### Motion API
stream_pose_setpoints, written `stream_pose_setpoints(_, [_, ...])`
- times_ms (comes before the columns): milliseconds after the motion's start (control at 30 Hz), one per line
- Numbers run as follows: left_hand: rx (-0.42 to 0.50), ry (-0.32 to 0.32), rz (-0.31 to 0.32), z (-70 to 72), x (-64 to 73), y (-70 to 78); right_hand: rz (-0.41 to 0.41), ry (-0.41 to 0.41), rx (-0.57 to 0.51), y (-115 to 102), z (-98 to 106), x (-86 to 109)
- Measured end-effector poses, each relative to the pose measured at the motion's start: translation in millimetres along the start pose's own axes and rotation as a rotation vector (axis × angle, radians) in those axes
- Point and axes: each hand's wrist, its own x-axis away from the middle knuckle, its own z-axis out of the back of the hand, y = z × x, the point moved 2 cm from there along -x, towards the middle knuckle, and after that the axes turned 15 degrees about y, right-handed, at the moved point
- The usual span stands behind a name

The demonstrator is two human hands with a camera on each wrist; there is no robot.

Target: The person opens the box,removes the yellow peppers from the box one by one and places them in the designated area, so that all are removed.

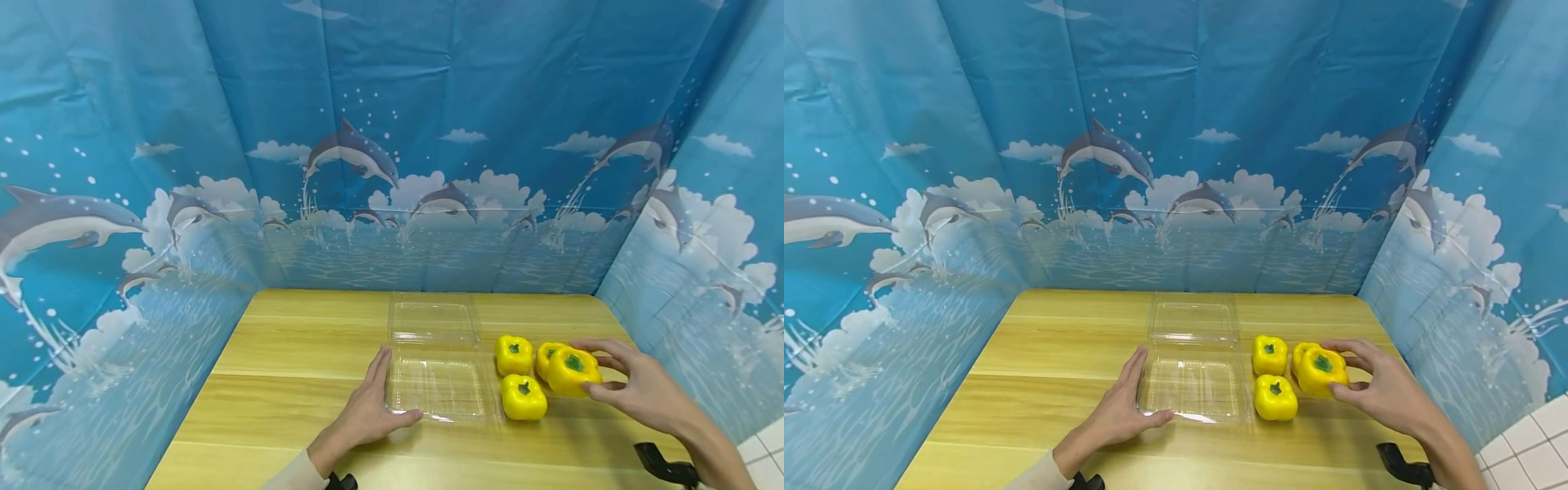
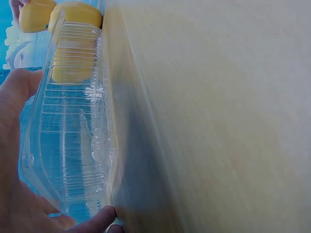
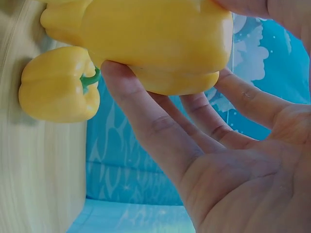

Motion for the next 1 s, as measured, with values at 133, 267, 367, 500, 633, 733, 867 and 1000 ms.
stream_pose_setpoints(133, [0.000,-0.001,-0.001,0.4,0.2,-0.2,-0.008,-0.018,-0.004,4.3,0.1,1.6])
stream_pose_setpoints(267, [-0.004,-0.001,-0.001,0.4,0.7,-0.4,-0.028,-0.032,-0.006,7.9,0.1,3.4])
stream_pose_setpoints(367, [-0.002,-0.001,0.000,0.5,1.1,-0.2,-0.042,-0.041,-0.006,10.0,0.3,5.4])
stream_pose_setpoints(500, [-0.003,-0.005,0.008,0.7,1.3,-0.6,-0.050,-0.049,0.002,12.0,0.2,7.7])
stream_pose_setpoints(633, [-0.008,-0.003,0.006,0.4,1.2,-1.9,-0.050,-0.071,-0.028,14.1,-0.8,9.1])
stream_pose_setpoints(733, [-0.008,-0.001,0.001,-0.2,1.1,-3.1,-0.058,-0.081,-0.041,15.9,-2.5,9.9])
stream_pose_setpoints(867, [-0.010,-0.004,0.005,-0.9,1.4,-4.0,-0.052,-0.078,-0.047,18.9,-4.9,11.3])
stream_pose_setpoints(1000, [-0.008,-0.006,0.003,-0.3,2.2,-3.1,-0.044,-0.068,-0.034,22.9,-6.9,13.8])
